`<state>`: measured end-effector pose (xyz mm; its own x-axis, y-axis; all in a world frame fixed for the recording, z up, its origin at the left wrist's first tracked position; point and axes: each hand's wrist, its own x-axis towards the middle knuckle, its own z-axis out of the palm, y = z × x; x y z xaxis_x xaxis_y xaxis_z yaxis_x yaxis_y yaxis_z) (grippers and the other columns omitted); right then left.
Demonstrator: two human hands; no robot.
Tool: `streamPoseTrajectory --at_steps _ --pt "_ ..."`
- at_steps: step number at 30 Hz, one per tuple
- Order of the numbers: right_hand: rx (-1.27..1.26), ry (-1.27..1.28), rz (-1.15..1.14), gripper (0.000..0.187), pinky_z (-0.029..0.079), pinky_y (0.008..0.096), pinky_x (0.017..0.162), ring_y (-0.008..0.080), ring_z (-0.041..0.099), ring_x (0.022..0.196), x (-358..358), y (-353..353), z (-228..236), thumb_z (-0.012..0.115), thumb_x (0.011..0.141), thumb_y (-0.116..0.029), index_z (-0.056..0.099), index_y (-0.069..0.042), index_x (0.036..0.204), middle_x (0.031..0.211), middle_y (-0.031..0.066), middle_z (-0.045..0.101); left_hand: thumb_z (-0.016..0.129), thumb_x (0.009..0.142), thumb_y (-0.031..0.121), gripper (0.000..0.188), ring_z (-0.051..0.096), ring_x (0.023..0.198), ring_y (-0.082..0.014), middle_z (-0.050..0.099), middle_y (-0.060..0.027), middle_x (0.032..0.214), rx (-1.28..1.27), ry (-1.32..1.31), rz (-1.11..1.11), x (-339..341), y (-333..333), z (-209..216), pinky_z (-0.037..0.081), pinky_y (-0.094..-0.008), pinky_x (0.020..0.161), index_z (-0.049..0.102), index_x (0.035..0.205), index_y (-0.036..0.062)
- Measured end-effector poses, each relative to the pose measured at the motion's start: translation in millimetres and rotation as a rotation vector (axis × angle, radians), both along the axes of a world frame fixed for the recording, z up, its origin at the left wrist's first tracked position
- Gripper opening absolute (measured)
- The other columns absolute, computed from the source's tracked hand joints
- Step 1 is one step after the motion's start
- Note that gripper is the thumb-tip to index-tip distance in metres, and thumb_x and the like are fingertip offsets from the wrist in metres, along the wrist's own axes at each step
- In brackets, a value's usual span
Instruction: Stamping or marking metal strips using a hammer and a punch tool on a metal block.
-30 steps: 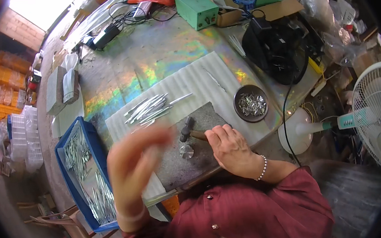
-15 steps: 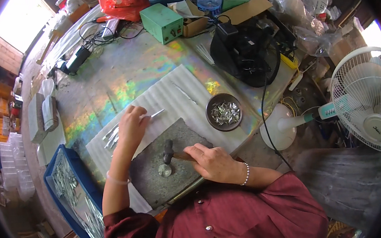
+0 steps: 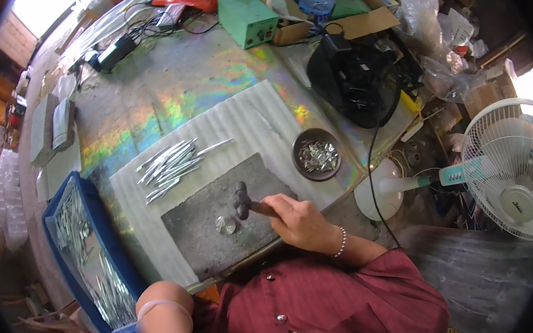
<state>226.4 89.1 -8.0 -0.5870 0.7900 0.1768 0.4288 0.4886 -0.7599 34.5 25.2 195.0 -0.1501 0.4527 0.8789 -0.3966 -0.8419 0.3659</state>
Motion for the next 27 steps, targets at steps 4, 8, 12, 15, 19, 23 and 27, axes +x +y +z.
streamPoseTrajectory --at_steps 4,8,12,15,19,23,27 --pt "0.029 0.041 -0.014 0.03 0.049 0.0403 0.061 0.0356 0.061 0.075 1.5 -0.8 -0.8 0.057 0.077 0.001 0.052 -0.001 0.106 0.09 0.017 0.059 0.06 0.082 0.007 0.019 0.054 0.093 -0.0115 0.056 0.0013 0.107 0.171 -0.039 -0.034 -13.4 -6.7 -9.4 0.05 -0.028 0.071 0.059 0.1 0.0114" --pt "0.034 0.135 -0.039 0.024 0.049 0.0376 0.059 0.0346 0.061 0.072 2.7 -3.5 2.8 0.056 0.08 0.002 0.052 0.0 0.104 0.085 0.018 0.06 0.06 0.082 0.008 0.02 0.054 0.09 -0.0127 0.055 -0.0002 0.102 -0.1 0.181 0.012 -10.5 16.2 3.5 0.05 -0.0297 0.07 0.06 0.102 0.0097" --pt "-0.07 0.322 -0.003 0.025 0.049 0.0332 0.059 0.0293 0.063 0.066 18.4 -11.6 -18.9 0.054 0.081 0.005 0.046 0.001 0.105 0.081 0.0162 0.061 0.061 0.078 0.005 0.018 0.054 0.071 -0.0175 0.056 -0.0059 0.083 -0.327 0.649 0.408 -32.8 53.0 -36.4 0.045 -0.03 0.062 0.06 0.095 -0.0003" --pt "-0.057 0.331 -0.01 0.025 0.05 0.0321 0.06 0.0271 0.062 0.066 17.2 -15.1 -16.4 0.053 0.078 0.009 0.044 0.001 0.099 0.078 0.0136 0.061 0.067 0.077 0.007 0.026 0.058 0.077 -0.0258 0.059 -0.012 0.093 -0.692 0.979 0.468 -42.6 118.2 -107.1 0.047 -0.0353 0.07 0.059 0.101 0.0032" --pt "-0.018 0.404 0.042 0.029 0.05 0.0317 0.061 0.0255 0.062 0.067 16.9 -14.3 -8.4 0.051 0.069 0.014 0.043 0.0 0.093 0.078 0.0132 0.061 0.066 0.078 0.011 0.023 0.057 0.091 -0.0329 0.057 -0.0132 0.093 -0.824 1.486 0.556 -71.9 154.0 -207.1 0.047 -0.0409 0.074 0.057 0.098 0.0049" --pt "-0.064 0.443 -0.015 0.036 0.05 0.0286 0.061 0.0215 0.061 0.067 25.9 -15.1 -12.5 0.047 0.067 0.015 0.045 -0.001 0.099 0.08 0.012 0.062 0.057 0.078 0.008 0.01 0.058 0.092 -0.0321 0.056 -0.0131 0.09 -0.783 1.726 0.586 -67.6 165.2 -235.0 0.048 -0.0427 0.074 0.055 0.086 0.0036" --pt "-0.093 0.576 -0.107 0.031 0.045 0.0265 0.057 0.0152 0.055 0.063 31.6 -6.6 -16.3 0.047 0.072 0.012 0.047 -0.003 0.099 0.081 0.0102 0.061 0.056 0.079 0.007 0.008 0.057 0.091 -0.0326 0.056 -0.0142 0.091 -0.635 1.87 0.615 -66.6 171.1 -239.6 0.047 -0.0433 0.073 0.053 0.085 0.0026"
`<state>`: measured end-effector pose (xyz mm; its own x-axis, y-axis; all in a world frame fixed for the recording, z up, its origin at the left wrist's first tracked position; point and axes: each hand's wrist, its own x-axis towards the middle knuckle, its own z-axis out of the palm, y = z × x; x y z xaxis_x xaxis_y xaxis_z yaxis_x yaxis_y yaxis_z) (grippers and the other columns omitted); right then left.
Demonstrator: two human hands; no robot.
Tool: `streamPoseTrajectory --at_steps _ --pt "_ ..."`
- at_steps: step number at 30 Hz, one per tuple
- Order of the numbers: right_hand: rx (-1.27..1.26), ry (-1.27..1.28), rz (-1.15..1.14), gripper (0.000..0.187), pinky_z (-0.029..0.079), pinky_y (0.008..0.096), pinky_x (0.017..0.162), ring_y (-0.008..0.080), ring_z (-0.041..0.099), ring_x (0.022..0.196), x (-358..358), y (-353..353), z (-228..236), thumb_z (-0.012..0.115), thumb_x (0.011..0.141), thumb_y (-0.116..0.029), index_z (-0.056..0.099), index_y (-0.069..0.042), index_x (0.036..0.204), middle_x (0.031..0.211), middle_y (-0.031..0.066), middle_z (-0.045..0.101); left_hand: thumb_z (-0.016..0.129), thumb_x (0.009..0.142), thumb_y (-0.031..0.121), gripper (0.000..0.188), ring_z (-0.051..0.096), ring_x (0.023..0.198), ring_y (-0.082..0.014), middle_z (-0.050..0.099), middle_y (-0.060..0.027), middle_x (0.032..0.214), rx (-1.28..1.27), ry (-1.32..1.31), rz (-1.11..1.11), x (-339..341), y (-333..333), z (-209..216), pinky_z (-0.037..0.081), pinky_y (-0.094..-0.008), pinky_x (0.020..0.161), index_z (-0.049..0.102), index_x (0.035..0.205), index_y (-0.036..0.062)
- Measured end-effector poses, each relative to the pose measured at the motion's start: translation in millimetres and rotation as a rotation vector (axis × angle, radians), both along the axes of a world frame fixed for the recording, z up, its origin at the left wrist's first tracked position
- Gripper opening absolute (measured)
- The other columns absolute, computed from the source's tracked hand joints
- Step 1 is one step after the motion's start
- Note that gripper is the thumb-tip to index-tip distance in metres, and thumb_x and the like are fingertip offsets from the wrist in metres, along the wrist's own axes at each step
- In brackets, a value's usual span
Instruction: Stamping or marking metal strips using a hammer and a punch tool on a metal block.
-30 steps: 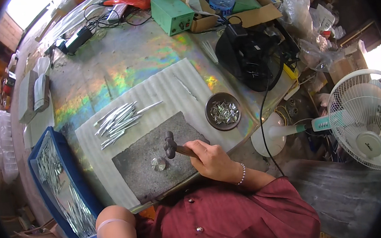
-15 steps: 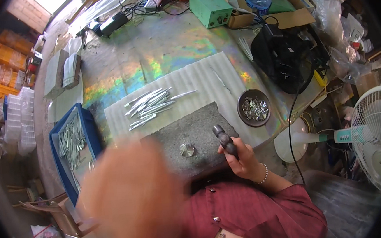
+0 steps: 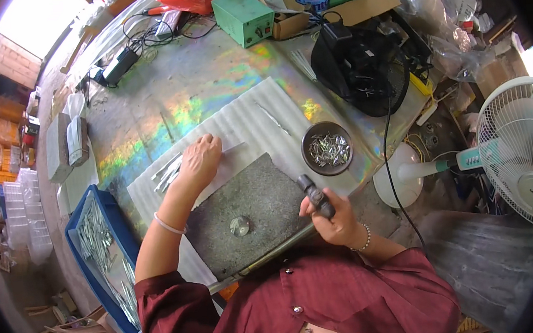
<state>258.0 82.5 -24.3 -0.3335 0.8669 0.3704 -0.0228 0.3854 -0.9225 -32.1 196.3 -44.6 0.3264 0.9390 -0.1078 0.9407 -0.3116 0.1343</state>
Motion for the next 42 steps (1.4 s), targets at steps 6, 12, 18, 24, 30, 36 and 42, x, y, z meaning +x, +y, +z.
streamPoseTrajectory --at_steps 6,12,18,24,30,36,42 --pt "-0.288 0.181 -0.088 0.018 0.04 0.0217 0.058 0.0064 0.048 0.063 18.1 10.0 5.1 0.043 0.079 0.01 0.049 -0.003 0.089 0.087 0.0068 0.061 0.057 0.083 0.008 0.009 0.061 0.07 -0.0282 0.061 -0.0134 0.076 -0.012 -0.313 0.122 -3.5 2.2 14.8 0.048 -0.0367 0.063 0.052 0.088 0.0029" --pt "-0.266 -0.083 -0.253 0.014 0.043 0.0245 0.06 0.0088 0.052 0.064 42.9 39.8 -4.7 0.043 0.08 0.006 0.052 -0.002 0.088 0.083 0.0074 0.061 0.061 0.081 0.002 0.011 0.063 0.067 -0.0176 0.062 -0.0108 0.072 0.301 -0.727 0.193 0.1 -31.2 72.5 0.05 -0.0276 0.065 0.055 0.091 0.0008" --pt "-0.121 -0.624 -0.377 0.012 0.047 0.0371 0.066 0.0317 0.06 0.074 42.8 73.6 1.5 0.058 0.077 -0.006 0.057 0.001 0.087 0.081 0.0166 0.06 0.06 0.084 -0.002 0.006 0.049 0.069 -0.0031 0.054 0.0018 0.076 0.261 -1.075 0.538 4.6 -136.8 100.5 0.04 -0.017 0.063 0.056 0.089 -0.0009" --pt "-0.004 -0.91 -0.32 0.028 0.047 0.0438 0.071 0.037 0.059 0.084 34.9 90.8 -6.7 0.065 0.075 -0.016 0.056 0.002 0.094 0.089 0.0192 0.059 0.064 0.081 -0.004 0.01 0.048 0.068 -0.0035 0.054 0.0016 0.073 0.191 -1.082 0.795 15.4 -204.8 85.3 0.039 -0.0178 0.062 0.057 0.087 -0.0004" --pt "0.015 -1.016 -0.301 0.018 0.047 0.047 0.071 0.0395 0.059 0.08 39.0 105.9 -18.8 0.059 0.078 -0.013 0.052 0.003 0.081 0.083 0.0214 0.06 0.071 0.076 -0.001 0.012 0.054 0.058 -0.009 0.059 -0.0045 0.066 0.232 -0.762 0.655 29.8 -219.6 98.3 0.043 -0.0231 0.053 0.059 0.08 0.0005" --pt "0.003 -0.964 -0.301 0.016 0.046 0.0473 0.068 0.0413 0.058 0.079 38.5 102.9 -11.8 0.057 0.08 -0.011 0.051 0.004 0.079 0.082 0.0235 0.06 0.075 0.07 0.002 0.017 0.057 0.054 -0.02 0.06 -0.0094 0.067 0.203 -0.656 0.477 37.5 -211.5 92.7 0.044 -0.0278 0.05 0.06 0.078 0.0028" --pt "-0.127 -0.718 -0.337 0.019 0.045 0.0385 0.062 0.0349 0.059 0.068 36.8 97.6 -2.5 0.06 0.084 -0.014 0.055 0.004 0.088 0.073 0.0214 0.059 0.072 0.073 -0.002 0.016 0.059 0.06 -0.0124 0.061 -0.0073 0.07 0.136 -0.748 0.495 37.3 -205.2 80.9 0.046 -0.0223 0.056 0.061 0.083 -0.0002"
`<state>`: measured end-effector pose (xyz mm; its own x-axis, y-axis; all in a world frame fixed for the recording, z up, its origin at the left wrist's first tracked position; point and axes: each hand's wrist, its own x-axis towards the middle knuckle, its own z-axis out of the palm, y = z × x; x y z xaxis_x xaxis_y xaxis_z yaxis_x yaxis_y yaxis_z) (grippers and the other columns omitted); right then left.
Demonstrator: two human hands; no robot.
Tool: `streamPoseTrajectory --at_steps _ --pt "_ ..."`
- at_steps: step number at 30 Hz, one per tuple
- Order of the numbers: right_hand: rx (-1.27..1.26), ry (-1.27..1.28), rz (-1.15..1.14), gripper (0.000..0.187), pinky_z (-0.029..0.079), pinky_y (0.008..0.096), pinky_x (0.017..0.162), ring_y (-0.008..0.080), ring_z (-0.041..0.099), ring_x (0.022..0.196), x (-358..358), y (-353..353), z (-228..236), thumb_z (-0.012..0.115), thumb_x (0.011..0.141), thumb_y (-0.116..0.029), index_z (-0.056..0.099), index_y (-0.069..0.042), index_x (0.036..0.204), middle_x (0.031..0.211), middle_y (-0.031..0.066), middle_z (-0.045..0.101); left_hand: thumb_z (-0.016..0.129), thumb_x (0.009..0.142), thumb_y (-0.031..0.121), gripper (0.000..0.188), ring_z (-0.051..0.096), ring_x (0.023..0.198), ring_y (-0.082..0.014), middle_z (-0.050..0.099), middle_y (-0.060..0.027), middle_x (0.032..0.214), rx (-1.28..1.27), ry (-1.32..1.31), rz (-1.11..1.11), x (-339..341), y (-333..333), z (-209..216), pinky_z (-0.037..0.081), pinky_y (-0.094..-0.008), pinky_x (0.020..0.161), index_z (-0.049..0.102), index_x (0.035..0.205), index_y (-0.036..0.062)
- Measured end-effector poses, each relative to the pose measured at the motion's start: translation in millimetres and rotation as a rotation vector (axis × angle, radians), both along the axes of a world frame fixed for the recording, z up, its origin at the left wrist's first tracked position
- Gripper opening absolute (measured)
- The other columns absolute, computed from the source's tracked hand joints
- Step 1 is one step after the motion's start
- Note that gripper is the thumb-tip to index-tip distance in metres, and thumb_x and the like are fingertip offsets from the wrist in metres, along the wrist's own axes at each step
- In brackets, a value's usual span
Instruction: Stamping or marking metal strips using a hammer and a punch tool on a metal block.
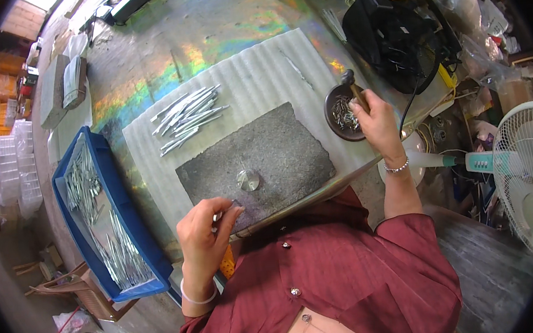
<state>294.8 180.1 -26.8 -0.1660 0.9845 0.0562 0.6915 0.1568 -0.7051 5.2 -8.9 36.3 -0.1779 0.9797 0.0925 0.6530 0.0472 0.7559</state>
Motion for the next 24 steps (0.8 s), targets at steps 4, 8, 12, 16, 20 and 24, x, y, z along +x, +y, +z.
streamPoseTrajectory --at_steps 4,8,12,16,20,24 --pt "-0.066 0.209 -0.077 0.014 0.044 0.0295 0.06 0.0178 0.057 0.062 12.1 3.5 -22.7 0.06 0.085 -0.012 0.057 0.002 0.083 0.068 0.0107 0.061 0.07 0.074 -0.002 0.016 0.059 0.062 -0.0143 0.06 -0.008 0.073 0.031 -0.017 -0.021 2.5 1.8 -17.8 0.046 -0.0244 0.057 0.062 0.088 0.001" --pt "-0.101 0.354 -0.111 0.01 0.042 0.023 0.059 0.0057 0.052 0.064 16.0 5.0 -26.4 0.06 0.085 -0.009 0.058 -0.001 0.081 0.069 0.0007 0.06 0.068 0.076 0.0 0.015 0.058 0.063 -0.0245 0.058 -0.0104 0.075 -0.055 -0.006 -0.002 3.0 -0.4 -28.8 0.046 -0.0322 0.057 0.061 0.089 0.0029" --pt "-0.05 0.457 -0.102 0.005 0.043 0.0213 0.062 0.006 0.054 0.065 16.2 4.3 -30.3 0.062 0.084 -0.004 0.059 0.0 0.085 0.074 0.0013 0.063 0.066 0.077 -0.001 0.015 0.057 0.066 -0.0236 0.056 -0.0111 0.076 0.015 -0.006 0.001 3.1 -4.3 -34.0 0.046 -0.0307 0.059 0.063 0.092 0.0024" --pt "-0.028 0.447 -0.16 0.005 0.045 0.0211 0.065 0.0074 0.057 0.068 9.0 1.1 -24.7 0.062 0.084 -0.002 0.06 0.001 0.088 0.078 0.0033 0.065 0.065 0.077 -0.003 0.015 0.057 0.071 -0.0203 0.059 -0.0113 0.082 0.119 -0.148 0.047 2.1 -6.3 -35.0 0.046 -0.0282 0.062 0.063 0.092 0.0012" --pt "-0.044 0.594 -0.15 0.005 0.04 0.0166 0.052 0.0026 0.05 0.056 8.0 -3.2 -15.8 0.06 0.087 -0.004 0.058 0.0 0.089 0.08 0.0067 0.066 0.064 0.08 -0.003 0.014 0.058 0.074 -0.016 0.062 -0.0099 0.088 0.105 -0.287 0.017 2.0 -15.3 -30.0 0.046 -0.0256 0.065 0.062 0.094 -0.0011" --pt "-0.211 0.85 -0.139 0.007 0.026 0.0151 0.036 -0.0011 0.035 0.042 -8.8 -24.3 12.7 0.058 0.09 -0.009 0.054 -0.003 0.089 0.078 0.0073 0.063 0.059 0.086 0.0 0.01 0.058 0.076 -0.0128 0.063 -0.0098 0.091 -0.051 -0.952 0.182 9.2 -25.0 -23.1 0.047 -0.0234 0.066 0.06 0.096 -0.0029"
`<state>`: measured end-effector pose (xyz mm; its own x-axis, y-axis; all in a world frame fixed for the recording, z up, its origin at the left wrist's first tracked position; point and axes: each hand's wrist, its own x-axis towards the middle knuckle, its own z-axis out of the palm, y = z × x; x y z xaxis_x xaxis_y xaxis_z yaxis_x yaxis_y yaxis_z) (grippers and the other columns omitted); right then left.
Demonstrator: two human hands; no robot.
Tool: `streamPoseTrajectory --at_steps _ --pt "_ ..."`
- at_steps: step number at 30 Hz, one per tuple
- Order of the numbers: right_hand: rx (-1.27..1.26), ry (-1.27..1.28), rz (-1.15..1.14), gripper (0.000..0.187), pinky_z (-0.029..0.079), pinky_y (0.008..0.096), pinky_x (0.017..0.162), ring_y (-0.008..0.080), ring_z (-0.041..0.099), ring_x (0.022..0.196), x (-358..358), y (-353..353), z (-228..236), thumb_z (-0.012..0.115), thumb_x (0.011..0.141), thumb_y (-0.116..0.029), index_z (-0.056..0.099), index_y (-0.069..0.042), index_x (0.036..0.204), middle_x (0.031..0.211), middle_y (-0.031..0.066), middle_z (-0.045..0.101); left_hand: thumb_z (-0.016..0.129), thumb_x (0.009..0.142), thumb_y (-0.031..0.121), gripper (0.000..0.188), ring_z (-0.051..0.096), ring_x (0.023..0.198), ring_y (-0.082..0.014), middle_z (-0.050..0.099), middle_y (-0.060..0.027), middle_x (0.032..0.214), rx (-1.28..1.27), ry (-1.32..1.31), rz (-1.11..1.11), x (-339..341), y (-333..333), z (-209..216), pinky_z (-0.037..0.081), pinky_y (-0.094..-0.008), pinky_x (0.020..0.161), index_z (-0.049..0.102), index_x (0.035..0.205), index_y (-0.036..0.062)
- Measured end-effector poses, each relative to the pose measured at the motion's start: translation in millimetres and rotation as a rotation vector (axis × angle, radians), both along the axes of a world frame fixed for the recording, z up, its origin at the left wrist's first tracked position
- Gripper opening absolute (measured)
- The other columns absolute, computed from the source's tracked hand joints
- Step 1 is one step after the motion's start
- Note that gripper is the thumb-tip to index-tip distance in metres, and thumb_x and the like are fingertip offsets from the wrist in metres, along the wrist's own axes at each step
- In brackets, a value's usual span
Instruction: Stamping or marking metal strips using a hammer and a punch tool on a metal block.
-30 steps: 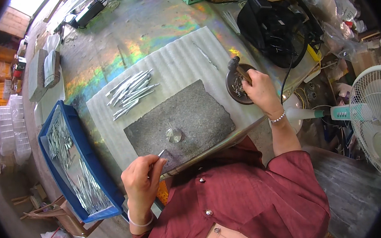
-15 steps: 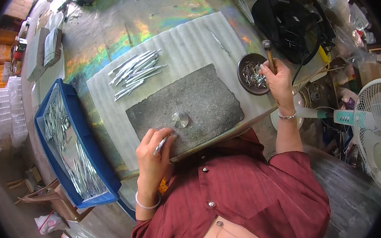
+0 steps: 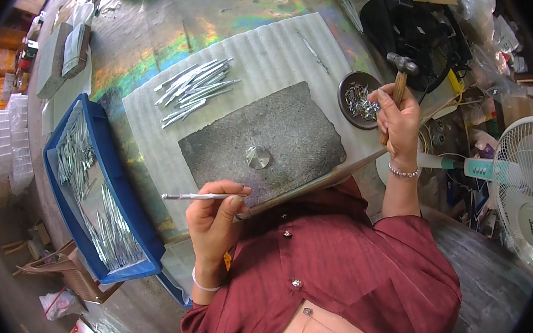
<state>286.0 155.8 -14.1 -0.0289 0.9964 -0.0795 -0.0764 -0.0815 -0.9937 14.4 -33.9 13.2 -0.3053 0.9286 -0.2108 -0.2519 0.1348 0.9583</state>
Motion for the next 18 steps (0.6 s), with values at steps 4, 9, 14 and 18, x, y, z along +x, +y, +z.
streamPoseTrajectory --at_steps 4,9,14,18 --pt "-0.069 0.171 0.159 0.01 0.024 0.0168 0.033 0.001 0.032 0.039 -27.0 -31.3 20.5 0.057 0.091 -0.011 0.05 -0.004 0.09 0.075 0.0089 0.059 0.057 0.089 0.006 0.01 0.058 0.075 -0.0129 0.063 -0.0118 0.092 0.061 -0.317 0.015 2.4 2.4 -3.2 0.047 -0.0237 0.066 0.06 0.094 -0.0018" --pt "-0.017 0.552 0.478 0.015 0.025 0.0191 0.032 0.0054 0.032 0.036 -54.3 -69.6 47.0 0.055 0.091 -0.012 0.042 -0.005 0.09 0.072 0.0123 0.055 0.057 0.09 0.009 0.013 0.057 0.076 -0.0129 0.062 -0.0122 0.094 0.124 -0.552 -0.028 9.5 7.5 -12.4 0.046 -0.0246 0.068 0.06 0.095 -0.002" --pt "0.265 1.121 0.926 0.017 0.046 0.0412 0.044 0.0289 0.054 0.05 -55.8 -68.7 102.4 0.054 0.092 -0.014 0.04 -0.005 0.091 0.077 0.0153 0.055 0.06 0.089 0.011 0.015 0.057 0.073 -0.0133 0.062 -0.0124 0.093 0.168 -0.558 -0.125 10.1 3.4 -10.6 0.047 -0.0252 0.067 0.06 0.095 -0.0023" --pt "0.73 1.364 0.847 0.021 0.053 0.047 0.05 0.0357 0.061 0.063 -85.9 -75.7 133.9 0.038 0.098 -0.018 0.041 0.001 0.087 0.082 0.0207 0.057 0.06 0.089 0.013 0.017 0.057 0.072 -0.0146 0.062 -0.0145 0.092 0.203 -0.5 -0.096 12.1 -2.8 -14.0 0.047 -0.0257 0.067 0.06 0.094 -0.0034"
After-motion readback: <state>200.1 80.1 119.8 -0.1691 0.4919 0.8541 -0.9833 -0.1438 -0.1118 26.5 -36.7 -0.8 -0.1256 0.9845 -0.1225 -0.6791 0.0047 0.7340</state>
